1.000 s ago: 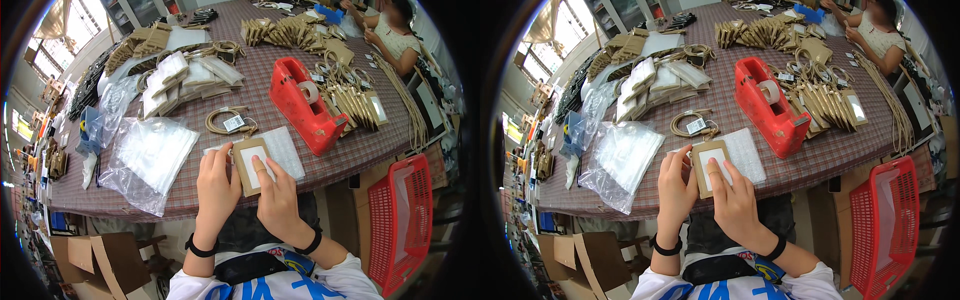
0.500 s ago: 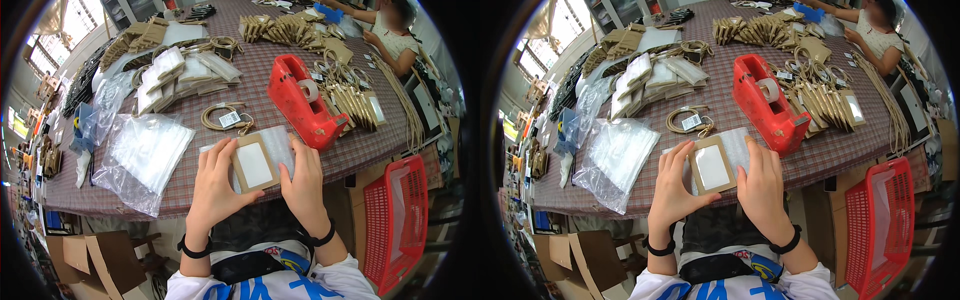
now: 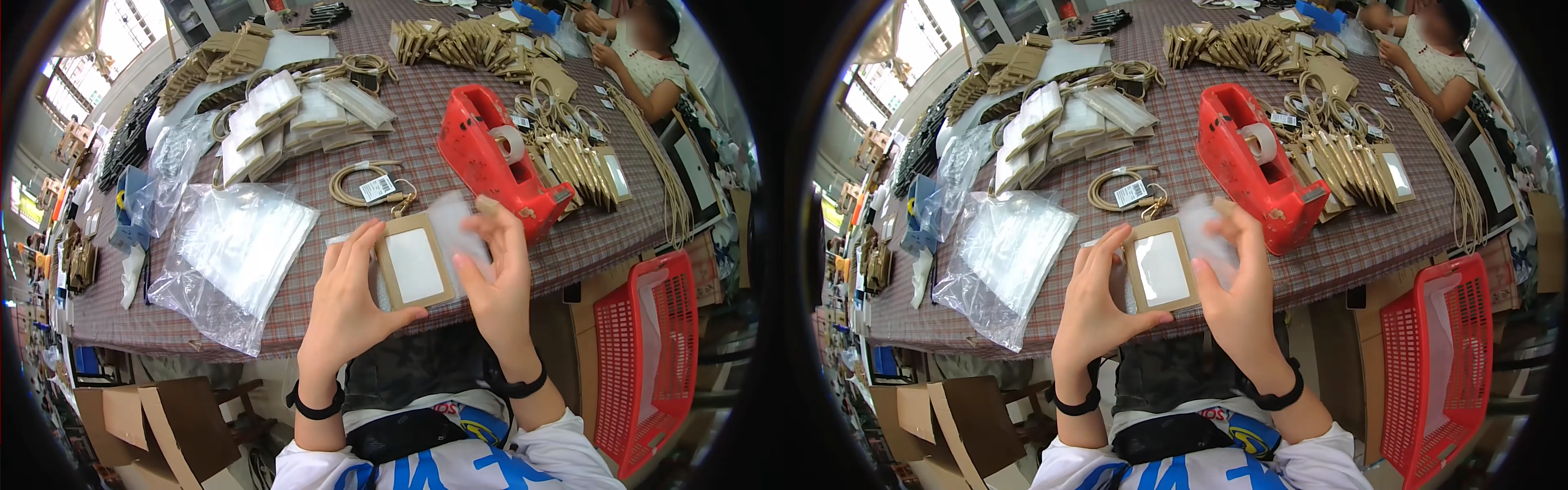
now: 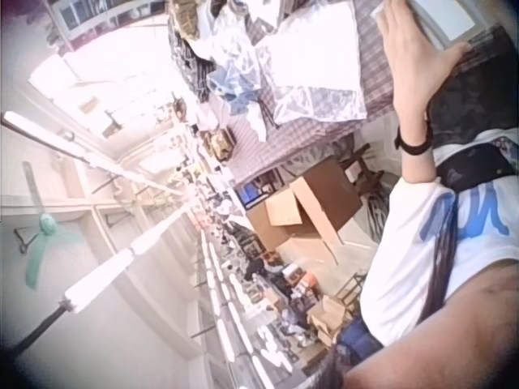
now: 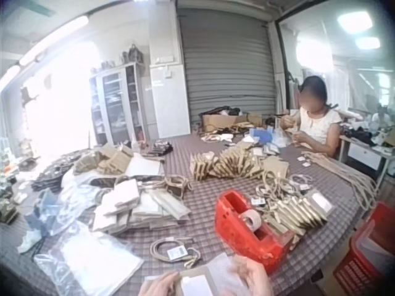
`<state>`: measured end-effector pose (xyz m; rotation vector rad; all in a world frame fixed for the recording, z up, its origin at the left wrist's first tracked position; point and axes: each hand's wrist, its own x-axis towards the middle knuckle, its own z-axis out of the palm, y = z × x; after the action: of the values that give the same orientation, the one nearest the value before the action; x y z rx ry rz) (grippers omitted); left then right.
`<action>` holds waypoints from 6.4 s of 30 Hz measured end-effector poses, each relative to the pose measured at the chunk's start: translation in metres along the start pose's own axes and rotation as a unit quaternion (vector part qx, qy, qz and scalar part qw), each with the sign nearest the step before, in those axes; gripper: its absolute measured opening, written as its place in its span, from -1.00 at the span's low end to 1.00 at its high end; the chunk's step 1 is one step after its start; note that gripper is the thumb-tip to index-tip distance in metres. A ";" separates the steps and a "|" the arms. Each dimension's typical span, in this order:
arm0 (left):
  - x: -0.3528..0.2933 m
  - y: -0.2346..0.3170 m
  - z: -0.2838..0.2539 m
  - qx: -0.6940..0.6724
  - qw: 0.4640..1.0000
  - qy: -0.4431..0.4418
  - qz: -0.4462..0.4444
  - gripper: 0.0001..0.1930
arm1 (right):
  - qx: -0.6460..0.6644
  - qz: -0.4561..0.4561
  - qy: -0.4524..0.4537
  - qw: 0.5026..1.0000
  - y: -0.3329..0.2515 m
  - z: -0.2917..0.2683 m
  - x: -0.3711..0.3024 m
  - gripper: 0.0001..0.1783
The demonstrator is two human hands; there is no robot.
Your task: The person loads a roll of clear tape into a red tape dispenser. They then repeatedly pick up small rectangular items wrapped in foam, place them on the table, and secure them with tape from the dispenser. The person handles the items one at a time, stacking the finished units on the table.
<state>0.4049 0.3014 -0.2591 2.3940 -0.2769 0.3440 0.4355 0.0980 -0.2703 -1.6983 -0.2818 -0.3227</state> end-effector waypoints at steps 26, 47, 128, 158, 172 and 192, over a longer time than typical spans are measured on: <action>-0.001 -0.003 -0.001 -0.027 1.000 -0.005 0.009 0.20 | -0.206 -0.124 -0.243 0.940 0.004 -0.028 0.005 -0.35; -0.036 0.047 0.003 -0.082 0.941 0.205 -0.257 -0.69 | -0.225 -0.182 -0.221 0.932 0.008 -0.021 0.003 -0.28; -0.020 0.021 0.025 0.172 0.985 0.021 -0.001 -0.22 | -0.095 -0.133 -0.107 0.981 -0.018 -0.020 0.046 -0.84; -0.022 0.019 0.026 0.152 0.988 0.029 0.004 -0.18 | -0.431 -0.084 -0.263 0.859 -0.039 -0.002 0.100 -0.41; -0.008 0.006 0.016 0.120 0.991 0.006 0.053 -0.24 | -0.140 0.133 -0.188 0.963 -0.025 -0.148 0.105 -0.65; -0.008 0.010 0.016 0.108 0.994 0.002 0.033 -0.25 | -0.305 0.011 -0.035 0.952 -0.028 -0.157 0.066 -0.90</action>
<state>0.3970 0.2839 -0.2669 2.6002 -0.3316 0.4280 0.4784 -0.0528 -0.1983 -2.3239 -0.2262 -0.3559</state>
